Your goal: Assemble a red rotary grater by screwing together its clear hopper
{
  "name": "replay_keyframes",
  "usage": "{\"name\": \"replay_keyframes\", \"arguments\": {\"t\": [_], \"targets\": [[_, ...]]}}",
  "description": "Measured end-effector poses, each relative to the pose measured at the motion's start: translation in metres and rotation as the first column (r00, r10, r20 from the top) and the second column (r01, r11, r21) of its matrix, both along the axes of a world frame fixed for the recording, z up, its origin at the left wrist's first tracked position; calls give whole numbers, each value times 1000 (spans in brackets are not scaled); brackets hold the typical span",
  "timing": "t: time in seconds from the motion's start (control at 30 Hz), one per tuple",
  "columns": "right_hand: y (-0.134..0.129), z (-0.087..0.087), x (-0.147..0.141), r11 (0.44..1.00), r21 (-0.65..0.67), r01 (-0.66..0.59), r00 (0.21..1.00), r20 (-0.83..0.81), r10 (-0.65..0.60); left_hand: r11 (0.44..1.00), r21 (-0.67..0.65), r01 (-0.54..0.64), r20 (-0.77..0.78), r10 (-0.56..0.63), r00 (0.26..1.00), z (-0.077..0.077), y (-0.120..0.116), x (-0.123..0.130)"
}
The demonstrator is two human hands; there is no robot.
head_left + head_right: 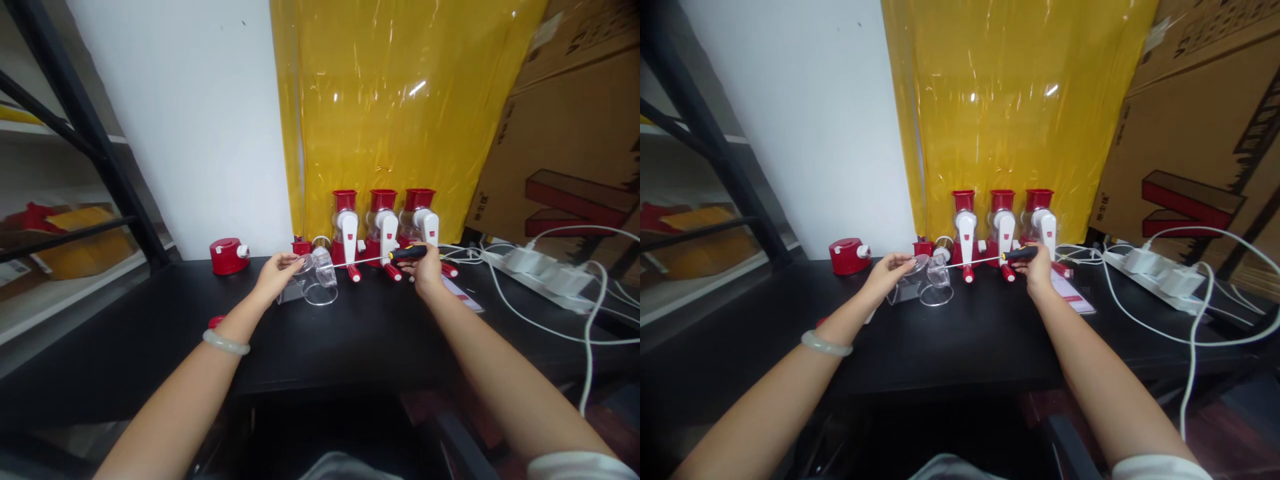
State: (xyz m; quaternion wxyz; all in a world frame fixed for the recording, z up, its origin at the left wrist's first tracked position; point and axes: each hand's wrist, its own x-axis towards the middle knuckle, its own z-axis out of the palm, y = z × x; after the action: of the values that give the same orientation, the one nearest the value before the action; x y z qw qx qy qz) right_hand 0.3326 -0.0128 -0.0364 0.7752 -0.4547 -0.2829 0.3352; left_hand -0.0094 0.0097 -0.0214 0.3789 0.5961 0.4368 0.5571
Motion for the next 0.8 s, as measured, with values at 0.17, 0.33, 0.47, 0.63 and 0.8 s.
{"name": "replay_keyframes", "arguments": {"t": [0.17, 0.33, 0.47, 0.63, 0.8], "targets": [[-1, 4, -1, 999, 38, -21, 999, -39, 22, 1000, 9, -4, 3, 4, 1000, 1, -1, 1], [4, 1, 1, 999, 10, 52, 997, 49, -52, 1000, 12, -1, 16, 1, 1000, 1, 0, 1], [5, -2, 2, 997, -1, 76, 992, 106, -75, 1000, 18, -14, -2, 14, 1000, 0, 2, -1], [0, 3, -1, 1000, -22, -19, 1000, -22, 19, 1000, 12, -7, -3, 7, 1000, 0, 1, 0], [-1, 5, -3, 999, 27, -20, 999, -37, 21, 1000, 13, -5, 8, 5, 1000, 1, -1, 1]]}}
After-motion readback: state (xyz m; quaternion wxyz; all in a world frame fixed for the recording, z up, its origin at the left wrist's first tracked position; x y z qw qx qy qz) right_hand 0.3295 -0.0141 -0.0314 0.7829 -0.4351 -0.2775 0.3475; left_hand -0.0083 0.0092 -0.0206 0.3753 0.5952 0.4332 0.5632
